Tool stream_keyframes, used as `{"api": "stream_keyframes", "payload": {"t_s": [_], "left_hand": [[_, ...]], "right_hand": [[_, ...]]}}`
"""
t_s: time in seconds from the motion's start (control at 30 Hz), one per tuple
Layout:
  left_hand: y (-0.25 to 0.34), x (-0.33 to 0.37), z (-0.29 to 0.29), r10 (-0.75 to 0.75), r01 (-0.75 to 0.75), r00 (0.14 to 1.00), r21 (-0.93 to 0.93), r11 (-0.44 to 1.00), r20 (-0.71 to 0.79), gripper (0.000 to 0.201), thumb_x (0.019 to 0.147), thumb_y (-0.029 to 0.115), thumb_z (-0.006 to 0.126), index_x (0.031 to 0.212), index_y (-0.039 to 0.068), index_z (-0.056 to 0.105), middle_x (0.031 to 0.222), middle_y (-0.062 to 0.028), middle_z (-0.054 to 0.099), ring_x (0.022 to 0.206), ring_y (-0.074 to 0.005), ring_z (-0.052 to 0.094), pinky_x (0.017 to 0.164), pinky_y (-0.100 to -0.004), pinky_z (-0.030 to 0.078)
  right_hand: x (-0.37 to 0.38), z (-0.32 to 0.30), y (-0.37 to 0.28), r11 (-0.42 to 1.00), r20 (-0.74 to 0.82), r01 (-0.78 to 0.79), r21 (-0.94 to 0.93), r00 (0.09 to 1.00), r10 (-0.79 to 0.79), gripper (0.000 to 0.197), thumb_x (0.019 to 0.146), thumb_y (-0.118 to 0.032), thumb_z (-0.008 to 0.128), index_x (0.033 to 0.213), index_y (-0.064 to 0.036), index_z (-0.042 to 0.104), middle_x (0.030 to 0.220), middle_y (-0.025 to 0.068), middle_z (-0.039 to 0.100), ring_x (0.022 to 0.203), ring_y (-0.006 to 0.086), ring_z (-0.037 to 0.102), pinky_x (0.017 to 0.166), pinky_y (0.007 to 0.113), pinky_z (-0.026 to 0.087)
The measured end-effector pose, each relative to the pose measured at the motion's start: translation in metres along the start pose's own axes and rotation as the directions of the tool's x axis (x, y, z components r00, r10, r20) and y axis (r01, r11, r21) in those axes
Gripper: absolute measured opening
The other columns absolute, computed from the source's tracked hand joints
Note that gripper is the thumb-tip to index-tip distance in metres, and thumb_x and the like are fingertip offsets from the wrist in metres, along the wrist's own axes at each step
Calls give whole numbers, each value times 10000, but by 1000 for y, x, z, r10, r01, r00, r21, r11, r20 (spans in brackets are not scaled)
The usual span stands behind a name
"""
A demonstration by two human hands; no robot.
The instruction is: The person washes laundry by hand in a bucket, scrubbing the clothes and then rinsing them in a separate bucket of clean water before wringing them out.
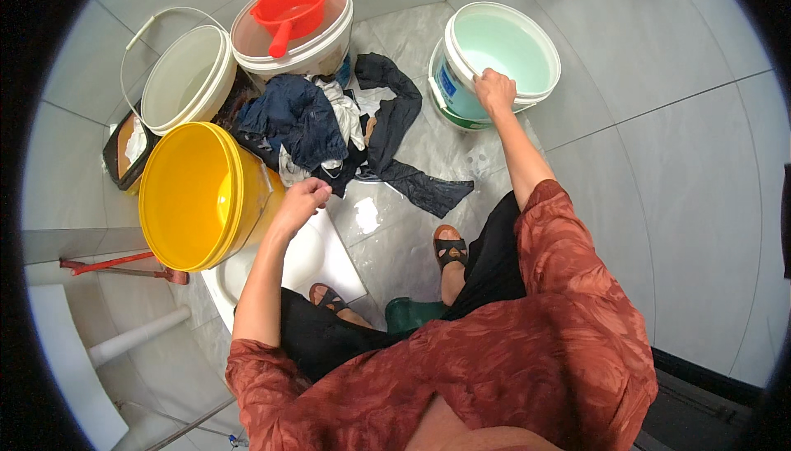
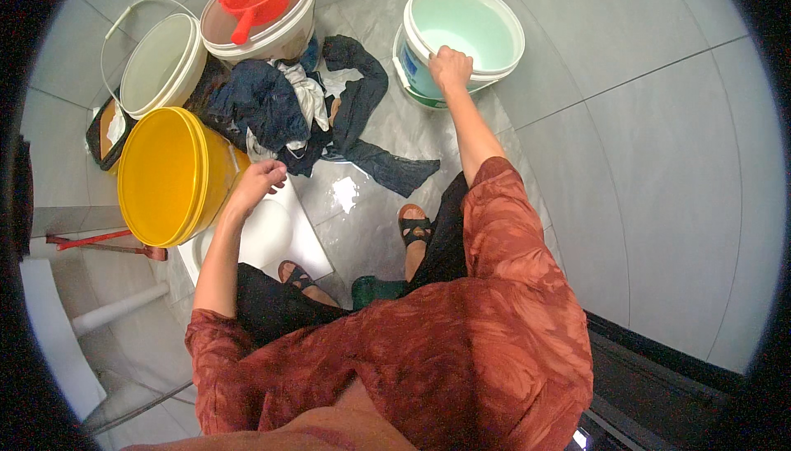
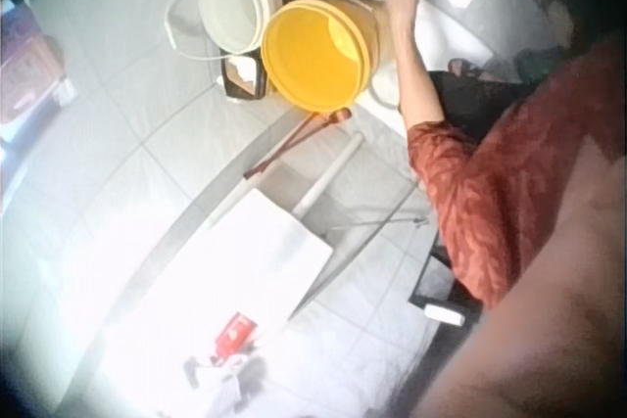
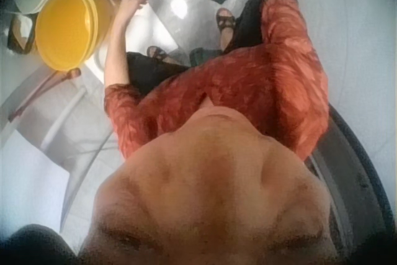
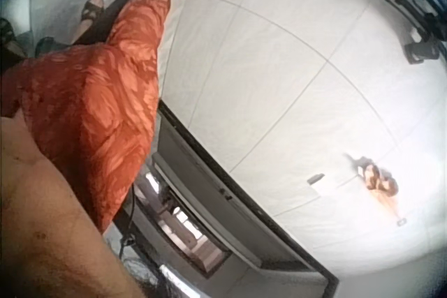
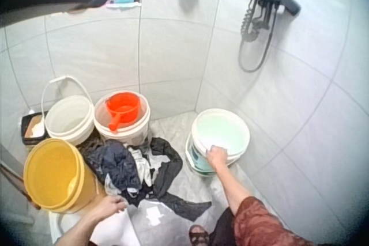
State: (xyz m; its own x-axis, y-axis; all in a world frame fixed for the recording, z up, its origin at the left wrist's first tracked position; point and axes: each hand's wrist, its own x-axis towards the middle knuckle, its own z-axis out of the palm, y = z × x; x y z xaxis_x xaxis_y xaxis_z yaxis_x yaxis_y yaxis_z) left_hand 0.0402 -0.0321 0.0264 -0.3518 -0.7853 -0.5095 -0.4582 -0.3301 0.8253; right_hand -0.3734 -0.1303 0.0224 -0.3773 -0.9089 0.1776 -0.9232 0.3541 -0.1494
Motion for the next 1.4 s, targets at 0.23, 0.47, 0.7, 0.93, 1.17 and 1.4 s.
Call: {"api": "stream_keyframes", "payload": {"t_s": [0.23,0.47,0.7,0.93,1.17,1.4], "left_hand": [[7,8,8,37,-37,999,56,998,6,248,809,244,545,860,5,583,720,-29,565,665,-116,519,601,-268,411],[14,13,18,25,-29,998,66,997,53,246,812,258,544,869,24,587,717,-24,572,650,-111,534,573,-259,409],[20,14,35,-40,35,995,53,998,92,221,824,264,532,863,52,581,763,-24,584,688,-122,556,579,-269,429],[14,0,63,-121,126,990,-73,989,80,225,836,230,511,926,30,562,815,-74,595,715,-165,583,604,-290,464],[-24,-50,115,-253,272,961,-235,933,110,197,822,204,515,878,22,565,775,-81,603,654,-175,595,560,-297,488],[-2,-92,114,-250,262,959,-84,961,134,263,830,207,512,967,-16,543,832,-116,615,750,-207,612,641,-326,506]], "right_hand": [[-39,-1,-12,999,-16,14,41,1000,-14,288,740,-315,542,750,-38,622,761,197,615,746,355,580,715,429,417],[-86,-4,-26,990,-113,101,100,990,-89,228,706,-245,594,685,-19,618,703,180,616,693,339,580,676,417,397],[-121,-12,-35,977,-115,129,169,987,-110,200,708,-202,540,658,-20,605,692,173,612,688,319,577,666,423,385],[-131,-3,-29,953,-260,252,168,944,-204,108,663,-116,493,645,-44,571,648,135,589,672,301,556,634,426,366],[-139,-9,-31,965,-210,219,143,960,-186,132,667,-135,517,717,-44,597,724,136,607,717,279,575,660,392,390],[-140,-21,-42,986,-62,109,122,993,-102,184,650,-174,561,788,-65,615,808,120,625,811,270,591,726,373,399]]}}
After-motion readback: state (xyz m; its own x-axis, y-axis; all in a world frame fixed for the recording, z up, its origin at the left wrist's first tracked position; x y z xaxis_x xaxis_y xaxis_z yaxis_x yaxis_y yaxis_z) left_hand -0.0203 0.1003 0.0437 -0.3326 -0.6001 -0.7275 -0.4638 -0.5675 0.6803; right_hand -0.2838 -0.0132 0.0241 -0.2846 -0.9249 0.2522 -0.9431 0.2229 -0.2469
